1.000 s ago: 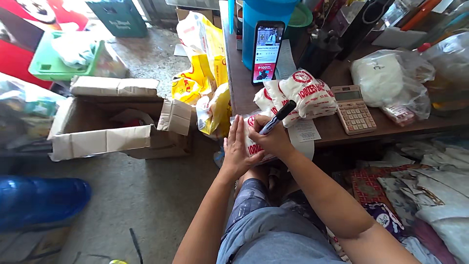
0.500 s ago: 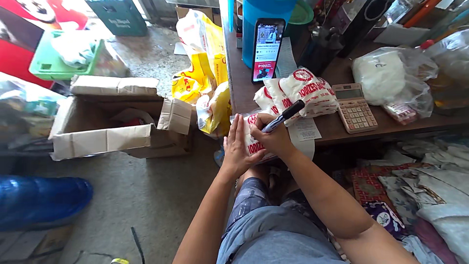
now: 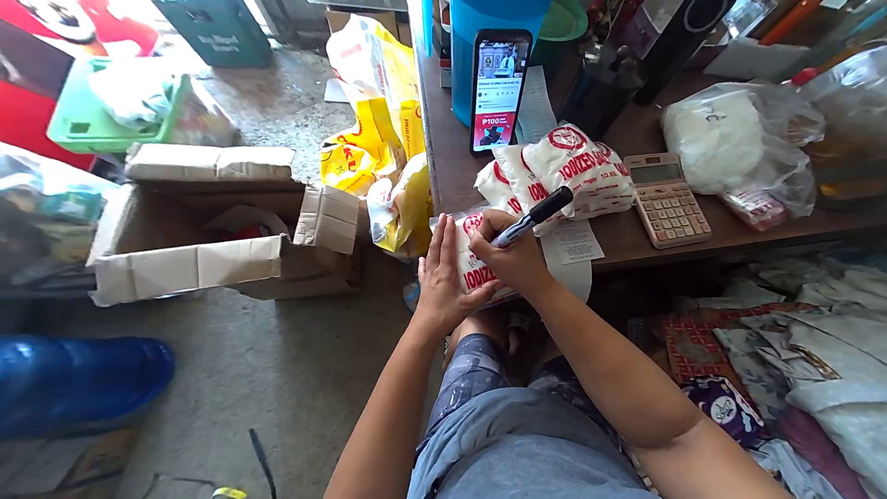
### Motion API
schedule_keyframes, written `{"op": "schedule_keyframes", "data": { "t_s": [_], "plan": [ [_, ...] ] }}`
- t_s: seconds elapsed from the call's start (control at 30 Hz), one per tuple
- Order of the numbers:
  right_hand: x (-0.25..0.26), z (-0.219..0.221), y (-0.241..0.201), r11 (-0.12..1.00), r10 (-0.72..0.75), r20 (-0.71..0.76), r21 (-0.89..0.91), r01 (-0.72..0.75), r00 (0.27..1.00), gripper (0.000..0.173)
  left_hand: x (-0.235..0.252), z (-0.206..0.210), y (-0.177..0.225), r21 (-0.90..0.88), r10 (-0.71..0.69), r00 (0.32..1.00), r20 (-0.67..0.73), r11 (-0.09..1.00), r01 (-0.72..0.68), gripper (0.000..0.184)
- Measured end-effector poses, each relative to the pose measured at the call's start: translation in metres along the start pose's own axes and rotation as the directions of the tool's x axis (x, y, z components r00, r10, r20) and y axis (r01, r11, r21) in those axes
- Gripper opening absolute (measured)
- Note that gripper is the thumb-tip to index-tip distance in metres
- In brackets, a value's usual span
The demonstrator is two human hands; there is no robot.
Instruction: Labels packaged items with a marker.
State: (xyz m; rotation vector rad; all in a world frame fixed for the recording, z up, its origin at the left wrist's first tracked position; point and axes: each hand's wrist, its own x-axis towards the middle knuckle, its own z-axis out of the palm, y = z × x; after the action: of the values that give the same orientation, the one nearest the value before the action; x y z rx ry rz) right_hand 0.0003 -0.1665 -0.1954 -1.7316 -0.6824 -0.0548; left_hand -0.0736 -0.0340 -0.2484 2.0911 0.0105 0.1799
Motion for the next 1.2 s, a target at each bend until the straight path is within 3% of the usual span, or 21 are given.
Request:
{"op": "schedule_keyframes", "data": {
  "t_s": [0.17,0.37,0.5,0.6,0.7,0.9,1.03,1.2],
  "plan": [
    [-0.003,0.004,0.002,0.987,-0.091,0.001,-0.130,0.090,0.996,0.025,0.001,0.000,0.001,-0.015,-0.005,1.000,0.004,1.000,0.005,0.121],
    [-0.018,-0.012,-0.001,0.964,0.039,-0.146,0.264,0.001,0.989,0.022,0.001,-0.001,0.002,0.003,-0.031,0.999,0.013,1.000,0.031,0.123],
    [-0.063,-0.045,0.007,0.933,0.145,-0.206,0.355,-0.064,0.968,0.019,0.006,-0.013,0.017,0.257,-0.010,1.000,0.005,0.966,0.009,0.125],
    [-0.118,-0.079,0.013,0.918,0.248,-0.266,0.371,-0.138,0.931,0.017,0.012,-0.026,0.035,0.454,-0.026,0.984,0.177,0.889,-0.059,0.144],
    [-0.170,-0.114,0.011,0.897,0.399,-0.376,0.351,-0.271,0.836,0.016,0.017,-0.028,0.039,0.494,-0.054,0.965,0.257,0.865,-0.083,0.144],
    [-0.238,-0.165,0.002,0.863,0.506,-0.622,0.364,-0.351,0.598,0.023,0.022,-0.025,0.024,0.292,0.109,0.992,0.063,0.949,-0.123,0.122],
    [-0.268,-0.185,-0.002,0.872,0.488,-0.678,0.356,-0.335,0.550,0.022,0.020,-0.019,0.032,0.164,0.157,0.986,-0.062,0.976,-0.145,0.105],
    [-0.311,-0.201,-0.009,0.868,0.484,-0.715,0.322,-0.378,0.504,0.020,0.026,-0.034,0.072,0.062,0.169,0.978,-0.123,0.985,-0.163,0.094]
  ]
}}
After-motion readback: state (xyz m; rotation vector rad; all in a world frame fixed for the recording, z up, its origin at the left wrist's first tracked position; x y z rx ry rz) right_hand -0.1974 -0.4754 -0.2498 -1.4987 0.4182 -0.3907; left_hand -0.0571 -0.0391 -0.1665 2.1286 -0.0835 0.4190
